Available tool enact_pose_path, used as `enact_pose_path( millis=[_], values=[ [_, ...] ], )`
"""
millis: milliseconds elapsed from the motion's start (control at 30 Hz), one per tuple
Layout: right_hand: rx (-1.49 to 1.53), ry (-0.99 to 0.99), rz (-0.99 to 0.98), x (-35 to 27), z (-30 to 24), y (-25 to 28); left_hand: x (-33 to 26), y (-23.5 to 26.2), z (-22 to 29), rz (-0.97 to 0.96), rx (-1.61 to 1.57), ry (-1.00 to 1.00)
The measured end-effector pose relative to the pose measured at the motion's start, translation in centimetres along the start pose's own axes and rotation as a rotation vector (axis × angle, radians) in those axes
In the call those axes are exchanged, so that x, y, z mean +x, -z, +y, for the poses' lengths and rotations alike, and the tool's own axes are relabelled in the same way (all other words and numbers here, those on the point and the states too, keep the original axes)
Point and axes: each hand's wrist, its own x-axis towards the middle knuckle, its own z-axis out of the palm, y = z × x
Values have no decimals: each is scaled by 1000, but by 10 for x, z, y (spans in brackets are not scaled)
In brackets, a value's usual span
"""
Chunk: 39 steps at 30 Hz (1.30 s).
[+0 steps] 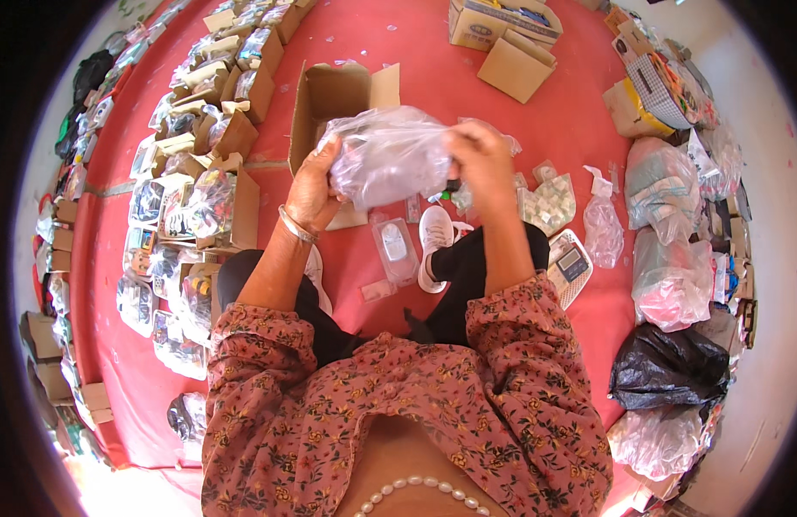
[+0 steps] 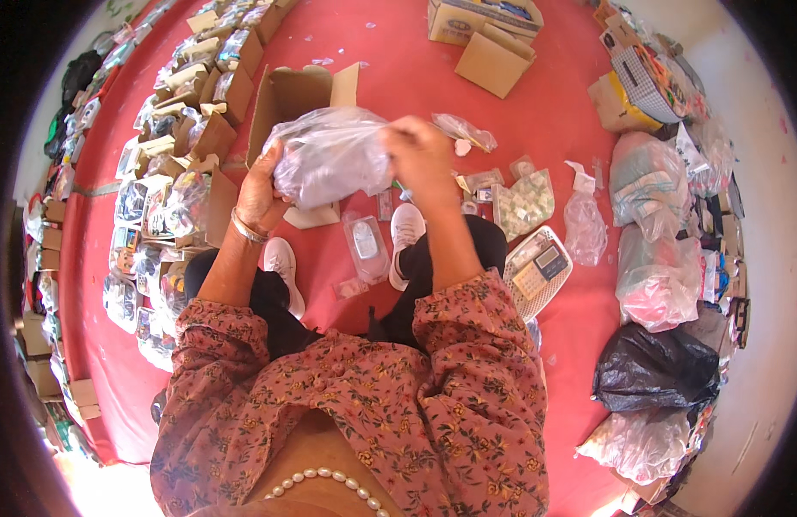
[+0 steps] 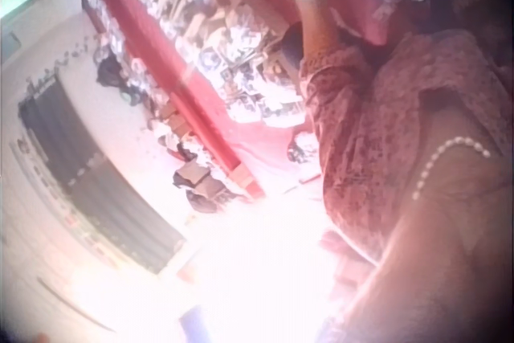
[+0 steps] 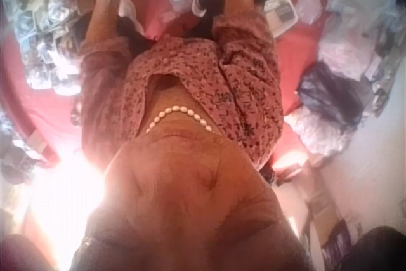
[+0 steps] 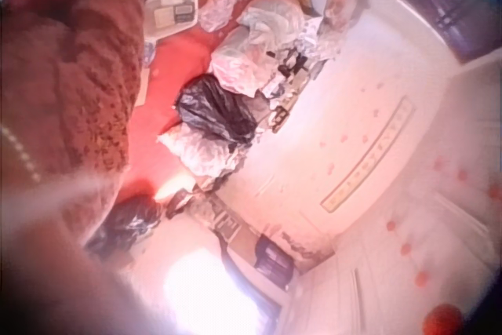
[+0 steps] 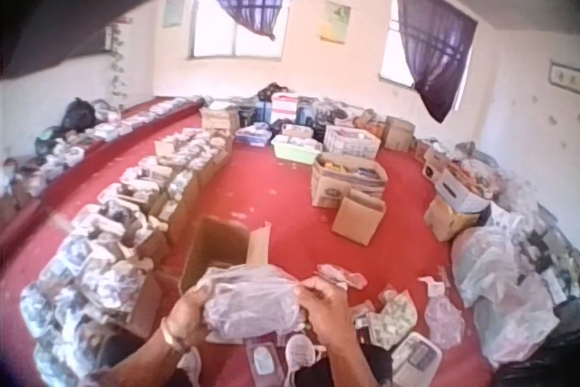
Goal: The person sits on the floor and assembles a small cardboard box. They then pick up various small items, including a hairbrush and packaged goods, from the surrounding floor and place them into the box. The person also handles plastic bags and other small objects during the packing process.
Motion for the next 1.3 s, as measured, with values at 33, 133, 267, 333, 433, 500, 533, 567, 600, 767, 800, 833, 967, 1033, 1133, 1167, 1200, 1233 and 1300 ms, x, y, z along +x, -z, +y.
enact_pose_path(
  millis=[33, 133, 267, 333, 433, 500, 533, 567, 600, 767, 800, 833, 967, 1033, 1133, 1167, 1200, 1233, 1300],
  values=[
    [98, 10, 10, -1, -7, 10, 1, 10, 7, -148, -104, 22],
    [376, 73, -18, 3, -9, 29, 1, 1, 8, -14, -140, -88],
    [623, 213, -59, -3, -16, 27, -3, -17, 10, 54, -267, -160],
    [659, 313, -89, -1, -10, 34, -4, -19, 15, 42, -343, -177],
    [676, 425, -322, -3, -12, 42, -4, -12, 23, 22, -484, -239],
    [624, 454, -443, -2, -7, 52, -6, -11, 29, -29, -583, -272],
    [623, 439, -432, -3, -8, 54, -5, -7, 29, -64, -600, -260],
    [622, 424, -422, -4, -9, 55, -4, -1, 31, -99, -617, -247],
    [622, 409, -412, -5, -9, 55, -4, 2, 31, -134, -634, -235],
    [685, 363, -397, -7, -14, 48, -9, 7, 45, -8, -598, -245],
    [697, 354, -391, -7, -15, 46, -10, 8, 46, -43, -586, -265],
    [658, 341, -415, -5, -13, 49, -10, 8, 47, -76, -576, -283],
    [311, 67, -263, -1, -13, 52, -9, 14, 50, -173, -574, -274],
    [69, -53, 44, 1, -15, 35, -15, 3, 51, -127, -509, -258],
    [-105, 213, 424, -6, -15, 22, -14, -1, 42, -129, -338, -209],
    [-117, 284, 427, -13, -20, 18, -15, -18, 41, -94, -209, -214],
    [-193, 330, 357, -23, -25, 10, -18, -36, 39, -103, -141, -229],
    [-260, 377, 284, -34, -31, -2, -18, -31, 36, -161, -127, -187],
    [-552, 437, 187, -43, -29, -25, -18, -26, 29, -231, -116, -119]
  ],
)
